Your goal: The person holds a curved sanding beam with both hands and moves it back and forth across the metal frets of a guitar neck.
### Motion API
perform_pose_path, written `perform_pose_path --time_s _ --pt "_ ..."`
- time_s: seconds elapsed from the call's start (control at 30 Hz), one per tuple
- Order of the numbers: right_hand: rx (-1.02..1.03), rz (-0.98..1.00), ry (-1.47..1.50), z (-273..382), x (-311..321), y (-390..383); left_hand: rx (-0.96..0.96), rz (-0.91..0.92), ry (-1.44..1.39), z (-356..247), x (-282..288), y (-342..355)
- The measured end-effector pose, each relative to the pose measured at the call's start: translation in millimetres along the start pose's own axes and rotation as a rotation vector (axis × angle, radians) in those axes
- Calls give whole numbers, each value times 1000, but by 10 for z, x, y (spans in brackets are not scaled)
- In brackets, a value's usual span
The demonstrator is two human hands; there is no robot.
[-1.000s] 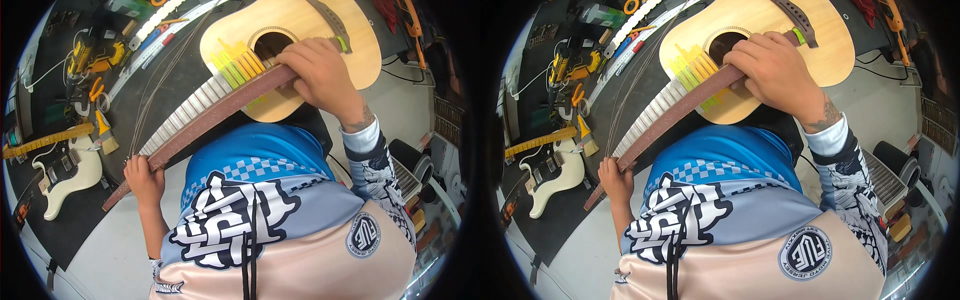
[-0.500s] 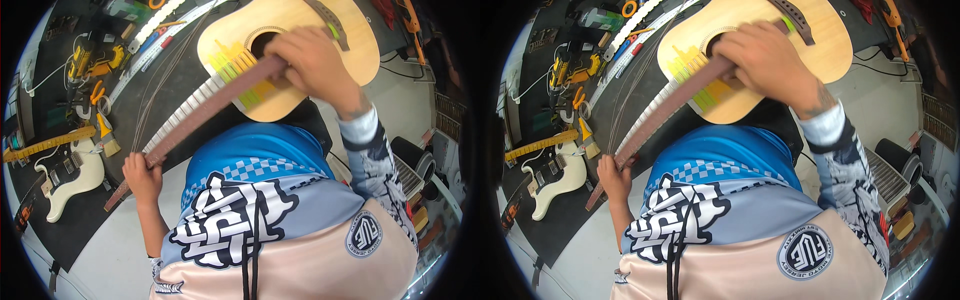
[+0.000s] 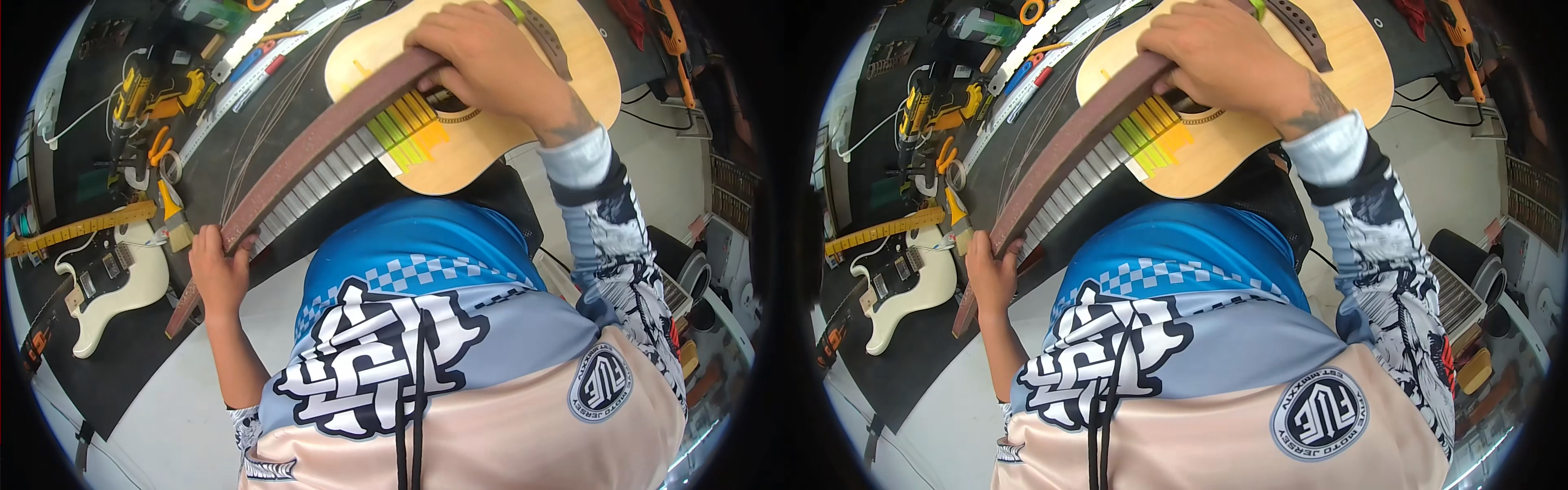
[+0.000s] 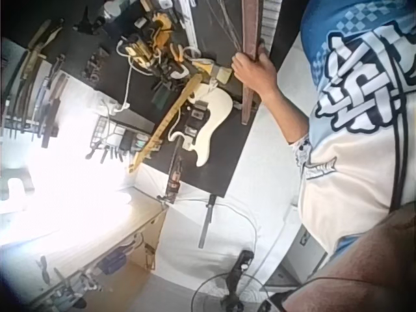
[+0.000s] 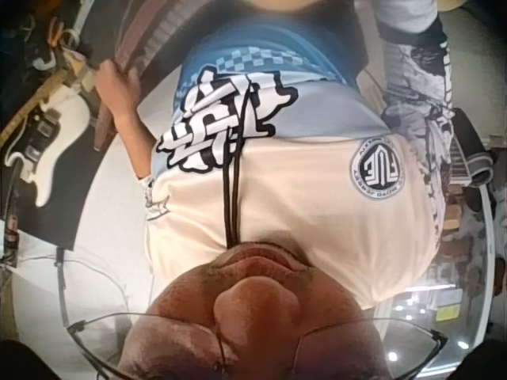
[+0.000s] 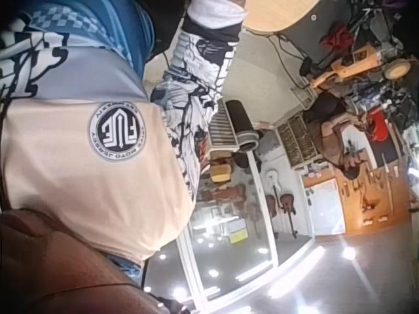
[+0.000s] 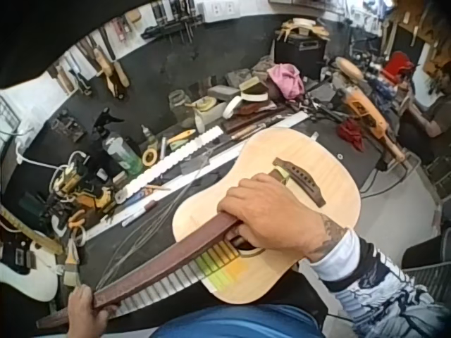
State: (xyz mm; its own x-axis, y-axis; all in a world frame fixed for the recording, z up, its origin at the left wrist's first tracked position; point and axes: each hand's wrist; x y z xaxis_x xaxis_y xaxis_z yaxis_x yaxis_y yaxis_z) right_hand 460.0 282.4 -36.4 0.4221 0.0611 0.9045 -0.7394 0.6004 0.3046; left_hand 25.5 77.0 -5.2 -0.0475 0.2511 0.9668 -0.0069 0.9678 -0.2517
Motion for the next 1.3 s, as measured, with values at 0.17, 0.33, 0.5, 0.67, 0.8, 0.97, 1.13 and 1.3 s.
perform_pose_path --time_s 0.17,0.33,0.5,0.67,0.8,0.97,1.13,1.3 --pt "-97 -12 -20 307 75 -461 -69 -66 117 -129 -124 -326" --pt "-74 5 -47 154 39 -255 -57 -67 79 -110 -79 -198" --pt "-44 78 11 14 139 143 -5 2 -26 -7 54 151" --pt "-45 4 -44 93 26 -120 -15 -13 44 -29 -3 -46" --pt "-128 27 -72 339 82 -448 -88 -98 84 -104 -113 -258" --pt "-69 25 -36 88 45 -167 -70 -60 56 -79 -43 -69" --pt "-45 178 -13 40 193 121 -29 -37 6 -72 39 69" --pt "-51 50 -39 198 76 -346 -41 -91 81 -132 -145 -263"
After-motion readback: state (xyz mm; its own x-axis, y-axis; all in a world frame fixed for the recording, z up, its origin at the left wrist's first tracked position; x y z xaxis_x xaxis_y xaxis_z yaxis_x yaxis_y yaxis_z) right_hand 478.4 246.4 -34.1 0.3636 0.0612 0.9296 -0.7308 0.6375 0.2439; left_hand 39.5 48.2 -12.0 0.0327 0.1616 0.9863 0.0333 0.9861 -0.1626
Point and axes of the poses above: each hand's wrist, its own y-axis towards the middle knuckle, its own x-axis out of the back of the hand, z = x × y, and after that the axes turned 11 degrees about z, right-handed
